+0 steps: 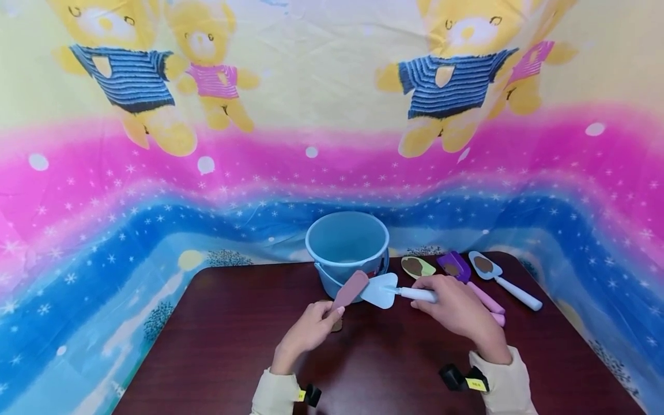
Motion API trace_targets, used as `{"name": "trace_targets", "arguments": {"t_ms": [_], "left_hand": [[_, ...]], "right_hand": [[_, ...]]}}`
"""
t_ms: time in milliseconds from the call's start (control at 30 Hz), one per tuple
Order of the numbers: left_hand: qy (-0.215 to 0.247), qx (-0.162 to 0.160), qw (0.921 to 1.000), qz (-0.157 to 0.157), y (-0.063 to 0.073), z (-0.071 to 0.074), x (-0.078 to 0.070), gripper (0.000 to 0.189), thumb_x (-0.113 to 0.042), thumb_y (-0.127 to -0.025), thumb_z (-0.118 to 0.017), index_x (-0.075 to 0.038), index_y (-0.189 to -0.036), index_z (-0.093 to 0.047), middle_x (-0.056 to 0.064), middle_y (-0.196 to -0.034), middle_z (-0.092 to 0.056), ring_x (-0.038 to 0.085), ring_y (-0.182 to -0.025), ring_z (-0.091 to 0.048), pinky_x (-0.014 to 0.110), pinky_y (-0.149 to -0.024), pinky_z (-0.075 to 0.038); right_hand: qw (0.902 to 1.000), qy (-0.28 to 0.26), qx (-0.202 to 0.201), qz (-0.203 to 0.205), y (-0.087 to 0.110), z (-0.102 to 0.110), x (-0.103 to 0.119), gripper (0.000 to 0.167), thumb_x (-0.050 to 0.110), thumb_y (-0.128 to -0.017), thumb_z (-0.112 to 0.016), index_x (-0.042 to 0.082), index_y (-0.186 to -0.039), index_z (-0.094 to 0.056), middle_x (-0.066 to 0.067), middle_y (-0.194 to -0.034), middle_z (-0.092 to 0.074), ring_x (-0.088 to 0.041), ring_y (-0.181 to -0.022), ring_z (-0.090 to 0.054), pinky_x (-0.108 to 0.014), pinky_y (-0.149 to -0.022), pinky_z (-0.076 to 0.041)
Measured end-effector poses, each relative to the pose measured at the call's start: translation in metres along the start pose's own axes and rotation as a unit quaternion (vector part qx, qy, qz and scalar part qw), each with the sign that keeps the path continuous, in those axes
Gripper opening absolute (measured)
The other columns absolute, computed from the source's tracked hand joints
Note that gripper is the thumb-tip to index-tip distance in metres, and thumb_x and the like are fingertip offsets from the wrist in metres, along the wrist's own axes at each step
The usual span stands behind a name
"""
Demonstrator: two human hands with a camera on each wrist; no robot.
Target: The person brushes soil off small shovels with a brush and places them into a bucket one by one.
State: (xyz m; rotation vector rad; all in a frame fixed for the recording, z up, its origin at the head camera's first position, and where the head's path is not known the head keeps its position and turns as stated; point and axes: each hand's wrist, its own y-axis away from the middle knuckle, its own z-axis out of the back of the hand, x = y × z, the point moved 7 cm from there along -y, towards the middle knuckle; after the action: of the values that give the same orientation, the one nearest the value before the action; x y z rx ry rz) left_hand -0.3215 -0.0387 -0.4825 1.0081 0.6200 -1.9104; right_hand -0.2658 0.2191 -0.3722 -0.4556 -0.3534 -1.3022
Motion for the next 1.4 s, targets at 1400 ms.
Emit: {"name": "trace_targets", "arguments": {"t_ms": [1400], "left_hand": [[-0.025,0.031,0.9992,-0.004,-0.003,0.003,0.012,0.037,-0.036,-0.105,-0.055,-0.003,-0.103,-0.073,-0.003,-0.075,-0.054,0.009,-0.062,-0.044,0.024,-0.054,-0.038]], "right_hand": [[0.9945,-0.021,-0.1,0.025,-0.121,0.014,0.015,0.027,0.018,-0.092,-0.076,0.003,-0.114,-0.074,-0.013,-0.099,-0.073,-0.02,-0.071,-0.062,-0.037,-0.065,-0.051]]}}
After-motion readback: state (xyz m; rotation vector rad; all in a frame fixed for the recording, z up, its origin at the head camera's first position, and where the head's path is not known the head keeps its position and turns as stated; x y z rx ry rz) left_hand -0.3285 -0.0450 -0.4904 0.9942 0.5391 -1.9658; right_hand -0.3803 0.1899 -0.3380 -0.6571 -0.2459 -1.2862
